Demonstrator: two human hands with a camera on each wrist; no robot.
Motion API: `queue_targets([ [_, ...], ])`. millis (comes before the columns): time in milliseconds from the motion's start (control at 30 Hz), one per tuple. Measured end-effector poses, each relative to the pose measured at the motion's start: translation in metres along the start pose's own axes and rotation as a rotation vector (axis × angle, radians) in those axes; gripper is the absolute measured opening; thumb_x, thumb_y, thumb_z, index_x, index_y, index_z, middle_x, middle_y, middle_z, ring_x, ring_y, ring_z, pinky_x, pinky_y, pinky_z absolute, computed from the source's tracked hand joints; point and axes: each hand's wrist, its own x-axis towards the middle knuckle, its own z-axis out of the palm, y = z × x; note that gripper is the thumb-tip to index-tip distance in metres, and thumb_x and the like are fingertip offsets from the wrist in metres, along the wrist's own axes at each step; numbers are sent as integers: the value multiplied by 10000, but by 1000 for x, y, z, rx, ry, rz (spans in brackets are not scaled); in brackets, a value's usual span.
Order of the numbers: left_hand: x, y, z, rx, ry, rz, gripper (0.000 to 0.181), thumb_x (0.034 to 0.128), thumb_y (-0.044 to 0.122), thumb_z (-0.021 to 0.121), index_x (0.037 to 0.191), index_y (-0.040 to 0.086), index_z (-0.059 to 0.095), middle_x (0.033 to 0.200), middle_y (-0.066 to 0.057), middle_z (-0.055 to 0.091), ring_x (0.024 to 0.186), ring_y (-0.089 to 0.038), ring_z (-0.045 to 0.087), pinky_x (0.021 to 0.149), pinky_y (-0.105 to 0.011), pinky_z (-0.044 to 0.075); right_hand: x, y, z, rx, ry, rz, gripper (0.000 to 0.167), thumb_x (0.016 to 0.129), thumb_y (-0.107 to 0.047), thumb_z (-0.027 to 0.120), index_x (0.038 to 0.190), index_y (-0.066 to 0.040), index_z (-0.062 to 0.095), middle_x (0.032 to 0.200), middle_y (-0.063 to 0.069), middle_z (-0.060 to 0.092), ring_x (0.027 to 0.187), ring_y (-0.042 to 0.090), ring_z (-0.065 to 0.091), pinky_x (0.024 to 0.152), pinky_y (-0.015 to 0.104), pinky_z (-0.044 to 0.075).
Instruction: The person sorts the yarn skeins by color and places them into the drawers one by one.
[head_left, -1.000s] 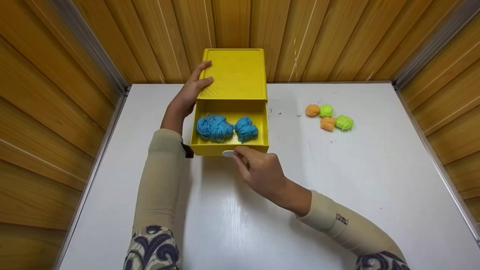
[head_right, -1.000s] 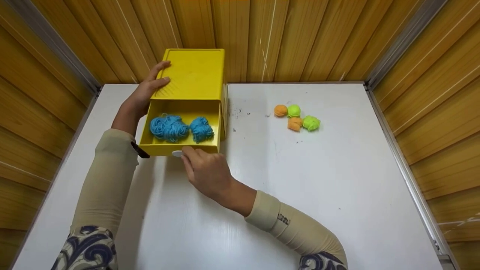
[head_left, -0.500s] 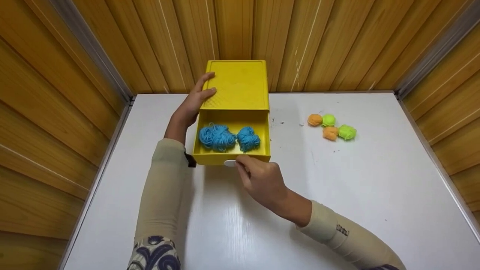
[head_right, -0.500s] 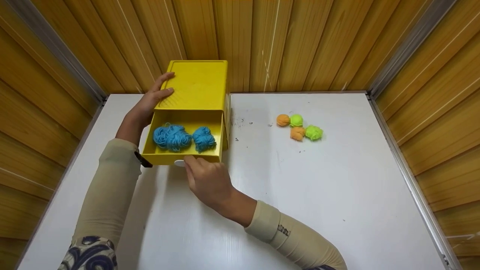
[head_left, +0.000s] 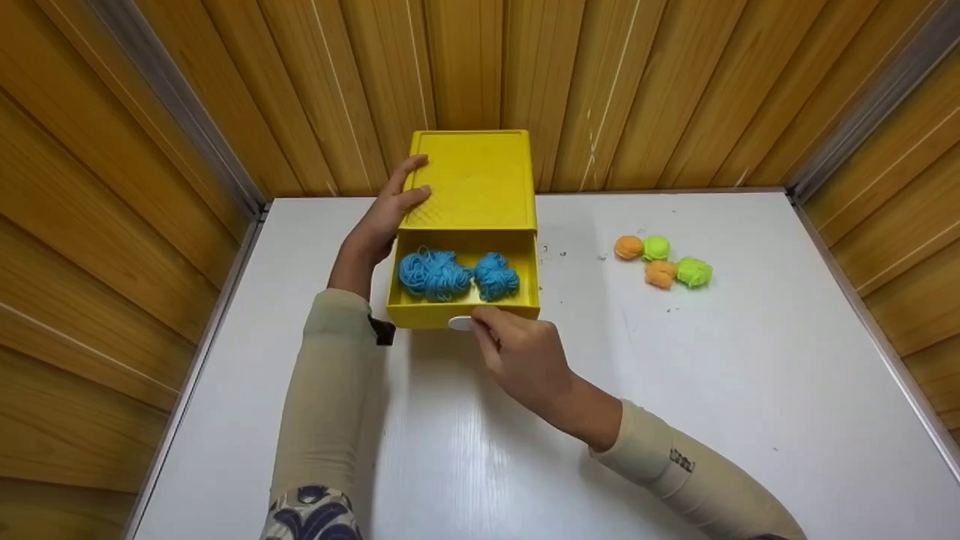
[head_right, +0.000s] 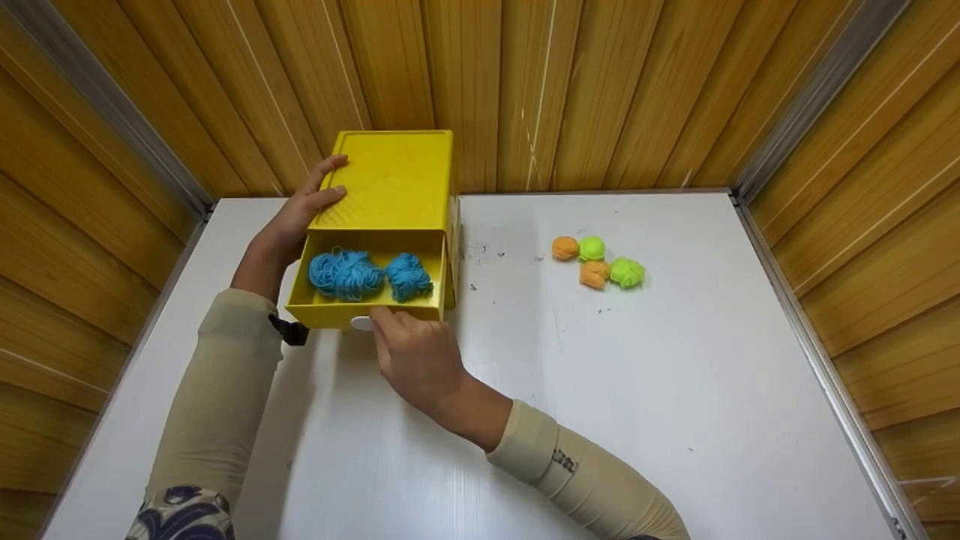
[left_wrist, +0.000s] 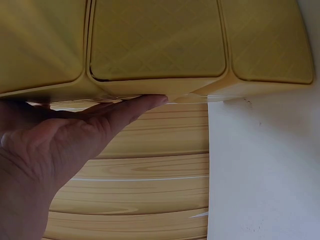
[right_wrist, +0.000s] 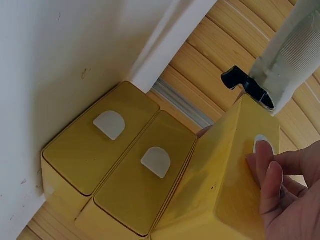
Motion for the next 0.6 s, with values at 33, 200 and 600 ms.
queue_targets([
  [33, 0, 0, 0, -4, 1, 1, 608, 1077, 368, 536, 1624, 456, 286, 1773, -44, 117, 1398, -287, 514, 1166, -457, 501, 2, 2, 0, -1, -2, 2, 116, 935, -124, 822, 999, -69, 743, 853, 33, 807, 644, 135, 734, 614, 226, 592],
  [200, 0, 0, -1, -1, -9, -15, 610, 1075, 381, 539, 1617, 485, 278, 1755, -52, 151, 1366, -290, 539, 1158, -448, 513, 11, 11, 4, 13, -11, 33, 93, 965, -131, 790, 1015, -66, 745, 885, 45, 818, 667, 159, 746, 653, 242, 610],
  [600, 0, 6, -3, 12, -33, -63, 626, 1073, 399, 541, 1615, 525, 253, 1776, -25, 102, 1449, -275, 443, 1249, -459, 409, 37, 29, 17, 25, -32, 122, 80, 1009, -140, 735, 1000, -61, 727, 928, 65, 827, 723, 179, 783, 680, 280, 632],
])
